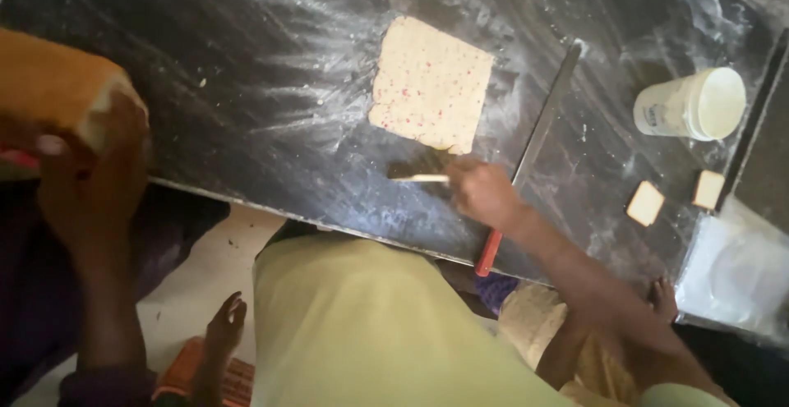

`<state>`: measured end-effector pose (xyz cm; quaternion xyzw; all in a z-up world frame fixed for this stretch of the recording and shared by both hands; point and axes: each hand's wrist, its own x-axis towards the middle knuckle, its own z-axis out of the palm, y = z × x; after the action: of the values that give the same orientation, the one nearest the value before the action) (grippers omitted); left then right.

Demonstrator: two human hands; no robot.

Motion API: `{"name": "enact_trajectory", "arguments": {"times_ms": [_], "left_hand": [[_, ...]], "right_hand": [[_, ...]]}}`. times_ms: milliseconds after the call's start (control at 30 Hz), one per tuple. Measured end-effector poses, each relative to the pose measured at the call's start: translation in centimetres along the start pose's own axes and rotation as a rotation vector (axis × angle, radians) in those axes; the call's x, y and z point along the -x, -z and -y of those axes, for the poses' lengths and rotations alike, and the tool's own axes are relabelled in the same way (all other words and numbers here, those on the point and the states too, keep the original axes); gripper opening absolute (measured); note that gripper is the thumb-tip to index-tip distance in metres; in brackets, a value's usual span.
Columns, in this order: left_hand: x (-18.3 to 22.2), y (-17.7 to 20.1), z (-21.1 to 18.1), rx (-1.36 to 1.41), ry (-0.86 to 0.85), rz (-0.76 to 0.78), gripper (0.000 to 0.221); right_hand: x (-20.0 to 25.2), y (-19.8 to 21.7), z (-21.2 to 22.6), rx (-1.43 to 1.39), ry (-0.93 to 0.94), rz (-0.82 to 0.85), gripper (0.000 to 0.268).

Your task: Manually flattening and cutting square pieces of dough on a production table.

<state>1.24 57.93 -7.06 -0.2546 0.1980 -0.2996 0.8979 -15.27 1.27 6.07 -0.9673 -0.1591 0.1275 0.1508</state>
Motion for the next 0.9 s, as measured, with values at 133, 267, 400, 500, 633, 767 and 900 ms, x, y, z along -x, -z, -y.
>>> {"name": "enact_trajectory", "arguments": {"times_ms": [133, 267, 400, 500, 633, 767, 900], "left_hand": [[1.0, 1.7, 0.6, 0.032, 0.023, -0.016, 0.079], [-1.1, 1.7, 1.4, 0.054, 0.084, 0.006, 0.082], [-1.1, 1.7, 1.7, -0.408, -0.016, -0.017, 0.08], [-2.1, -1.2, 5.7, -0.987, -0.093, -0.092, 0.082], [-3.6, 4.9, -2.7, -1.167, -0.123, -0.015, 0.072], [10.0, 18.9, 1.6, -1.542, -0.155, -0.332, 0.059], [24.6, 32.2, 5.9, -2.3, 0.104, -1.177, 0.051]], "right_hand": [[-1.3, 0.6, -1.0, -0.02, -0.091, -0.13, 0.021], [-1.1, 0.2, 0.8, 0.024, -0.025, -0.066, 0.025], [-3.5, -0.3, -0.2, 0.049, -0.035, -0.114, 0.015], [-3.6, 0.3, 2.0, -0.011, -0.046, -0.14, 0.014], [-5.6, -0.9, 3.1, -0.065, -0.002, -0.071, 0.022], [-7.1, -2.1, 2.3, -0.034, -0.04, -0.133, 0.013], [-8.0, -1.8, 2.5, -0.015, -0.012, -0.148, 0.015]]}}
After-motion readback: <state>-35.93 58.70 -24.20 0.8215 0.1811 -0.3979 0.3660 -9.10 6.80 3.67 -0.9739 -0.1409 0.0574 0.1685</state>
